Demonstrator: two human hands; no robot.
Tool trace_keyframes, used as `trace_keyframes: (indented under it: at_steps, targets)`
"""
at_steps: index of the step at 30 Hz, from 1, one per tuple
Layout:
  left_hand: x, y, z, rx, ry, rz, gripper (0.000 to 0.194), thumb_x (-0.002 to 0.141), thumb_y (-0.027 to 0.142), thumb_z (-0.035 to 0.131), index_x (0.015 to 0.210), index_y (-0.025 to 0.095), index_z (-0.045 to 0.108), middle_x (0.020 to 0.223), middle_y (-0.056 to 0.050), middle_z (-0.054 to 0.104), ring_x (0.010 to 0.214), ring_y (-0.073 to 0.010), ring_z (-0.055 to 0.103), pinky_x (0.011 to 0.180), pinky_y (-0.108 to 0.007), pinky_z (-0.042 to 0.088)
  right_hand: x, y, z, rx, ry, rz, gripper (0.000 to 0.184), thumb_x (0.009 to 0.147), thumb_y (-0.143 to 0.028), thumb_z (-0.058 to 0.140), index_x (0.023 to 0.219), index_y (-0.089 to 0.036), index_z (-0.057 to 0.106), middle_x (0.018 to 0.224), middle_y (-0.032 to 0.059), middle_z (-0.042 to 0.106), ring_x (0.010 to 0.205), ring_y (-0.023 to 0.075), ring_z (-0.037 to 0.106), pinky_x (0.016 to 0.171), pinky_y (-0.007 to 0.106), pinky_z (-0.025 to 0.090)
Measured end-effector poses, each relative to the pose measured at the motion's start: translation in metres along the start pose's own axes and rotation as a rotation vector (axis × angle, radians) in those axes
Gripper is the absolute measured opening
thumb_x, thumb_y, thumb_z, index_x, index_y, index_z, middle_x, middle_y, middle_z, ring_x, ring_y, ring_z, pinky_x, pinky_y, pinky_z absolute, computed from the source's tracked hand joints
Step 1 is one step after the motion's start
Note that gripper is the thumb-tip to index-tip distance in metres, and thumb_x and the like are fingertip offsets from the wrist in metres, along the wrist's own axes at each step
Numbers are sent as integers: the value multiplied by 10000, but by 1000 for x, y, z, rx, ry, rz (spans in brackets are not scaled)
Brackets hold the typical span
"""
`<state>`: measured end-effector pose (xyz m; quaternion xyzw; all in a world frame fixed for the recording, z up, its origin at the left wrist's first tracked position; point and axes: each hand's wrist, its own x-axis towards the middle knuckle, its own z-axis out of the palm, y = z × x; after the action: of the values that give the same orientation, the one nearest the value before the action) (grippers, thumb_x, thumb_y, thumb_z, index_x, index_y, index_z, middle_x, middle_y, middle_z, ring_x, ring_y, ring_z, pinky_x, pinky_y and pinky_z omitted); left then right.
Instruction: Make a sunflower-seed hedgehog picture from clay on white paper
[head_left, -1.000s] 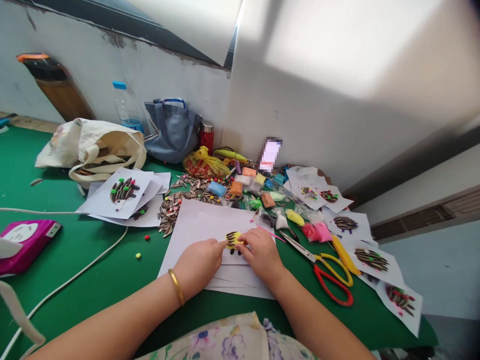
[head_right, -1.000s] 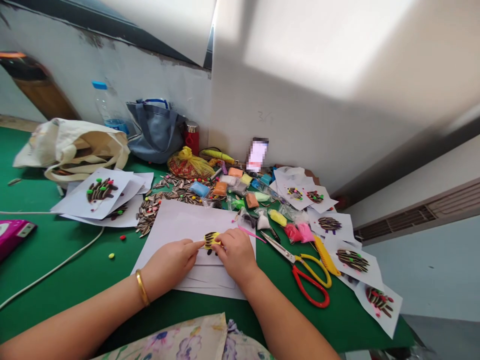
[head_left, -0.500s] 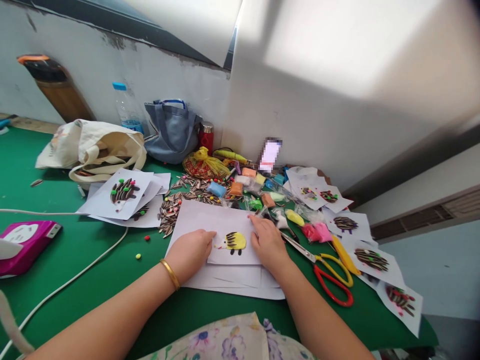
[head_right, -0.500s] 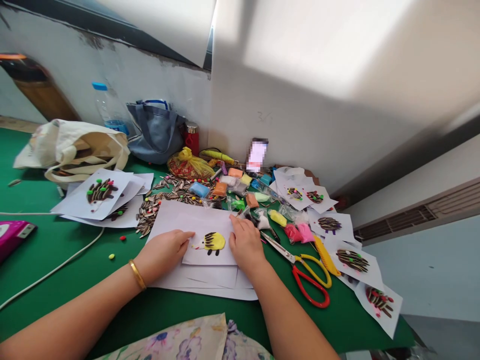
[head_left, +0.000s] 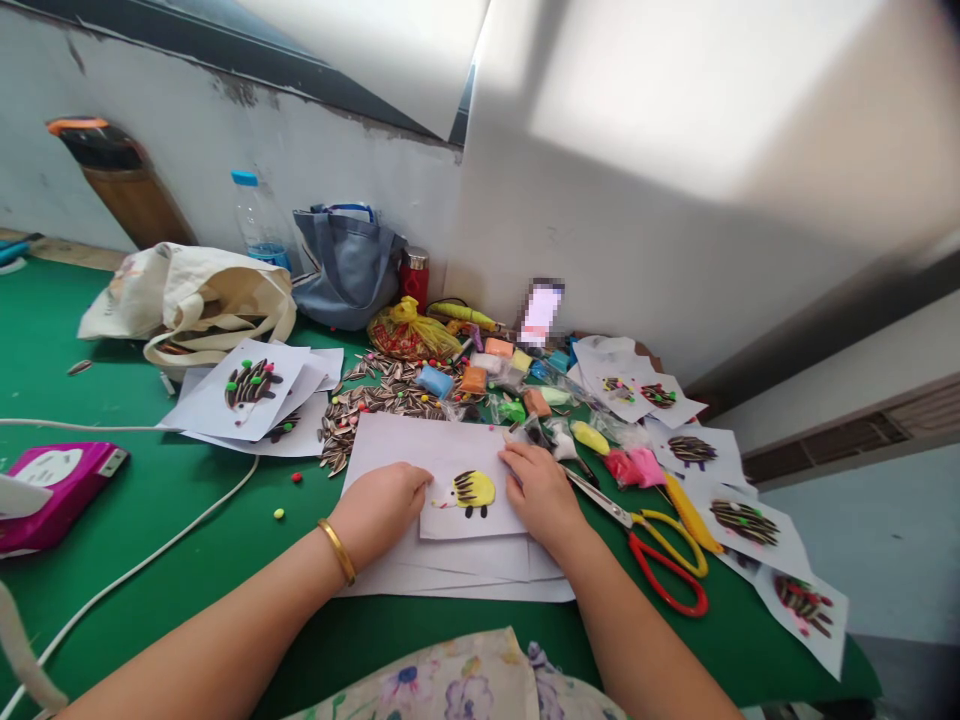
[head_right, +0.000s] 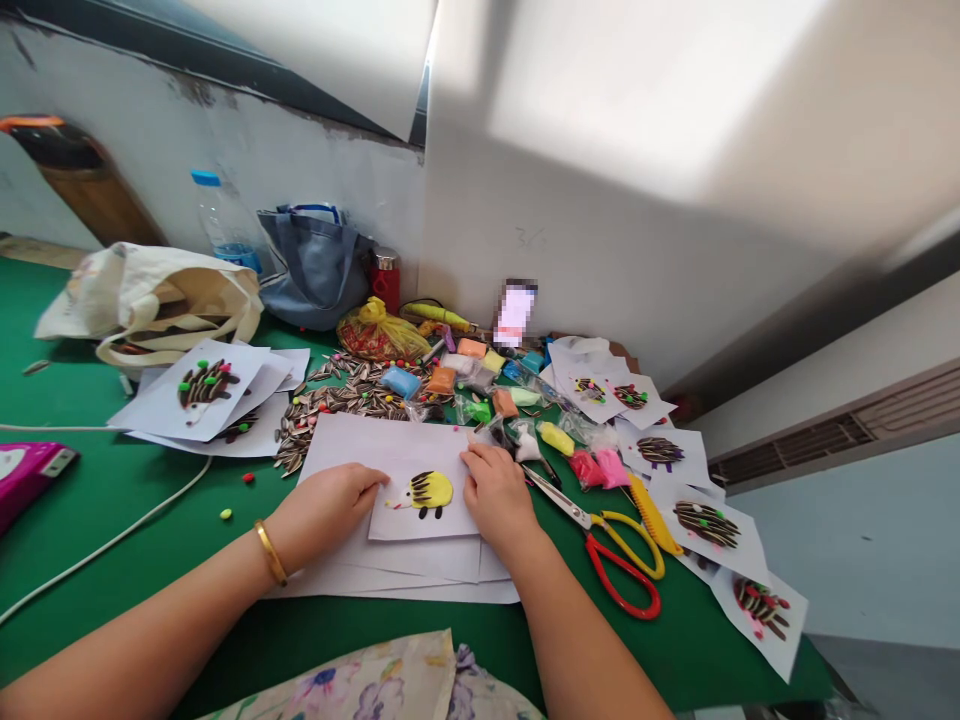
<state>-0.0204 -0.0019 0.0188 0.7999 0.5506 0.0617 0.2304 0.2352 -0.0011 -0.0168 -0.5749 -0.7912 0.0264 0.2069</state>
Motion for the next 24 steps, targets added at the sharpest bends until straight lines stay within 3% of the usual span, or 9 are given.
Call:
trace_keyframes:
  at_steps: [4,7,10,12,15,17,19,21,24]
  targets:
    - [2,-3,2,-40,29,2,383,897,231,393,1096,195,719,1091,-100,728,1024,-246,659,908,-361,483,0,0,-1,25,-7,-11,399,810,-80,528,1159,-229,654,1253,81,628,1158,256,533,974,435,455]
    - [4,-3,2,-221,100,-14,359,900,288,417,1072,192,717,1078,-85,724,997,-231,650,886,-346,491,0,1,0,33,-20,-4,391,820,-87,521,1168,-209,651,1261,87,619,1164,261,523,990,437,447]
    - [5,0,-3,-694,101,-124,361,902,409,463,1041,167,692,813,-47,678,658,-142,598,590,-251,486,-1,2,1,37,-24,-4,385,825,-97,520,1173,-199,651,1257,95,616,1160,264,520,988,442,447]
    - [4,3,-7,-1142,28,-226,371,902,452,484,1032,151,656,672,13,548,466,-70,425,409,-181,338,-1,2,0,33,-10,-7,391,822,-100,520,1176,-204,650,1254,96,612,1154,265,521,982,445,448]
    - [4,6,-13,-1730,-85,-342,303,939,393,456,988,139,614,653,42,433,434,-31,316,346,-122,216,0,1,-2,24,22,-15,394,826,-115,518,1189,-205,642,1259,102,601,1147,271,520,970,448,447]
    - [4,8,-16,-1953,-106,-411,267,966,329,411,967,141,601,678,25,452,469,-32,378,358,-99,283,1,-1,-5,26,38,-24,381,835,-131,521,1191,-199,640,1251,107,601,1140,274,521,966,447,445]
    - [4,12,-18,-2105,-103,-469,264,979,303,388,999,148,602,741,-8,528,558,-42,499,450,-105,430,1,-4,-8,31,40,-28,348,846,-147,527,1167,-195,651,1217,108,615,1124,271,528,965,440,441]
    - [4,15,-20,-2224,-94,-516,278,981,311,396,1062,150,608,831,-41,608,691,-68,606,616,-156,544,0,-8,-11,28,15,-21,311,853,-162,541,1135,-200,665,1179,104,629,1109,267,533,967,430,436]
    - [3,22,-20,-2332,-54,-545,311,983,291,395,1125,120,613,955,-97,679,884,-142,678,821,-272,582,-2,-13,-14,11,-69,-1,303,859,-208,577,1150,-220,658,1185,99,620,1124,270,523,967,415,431]
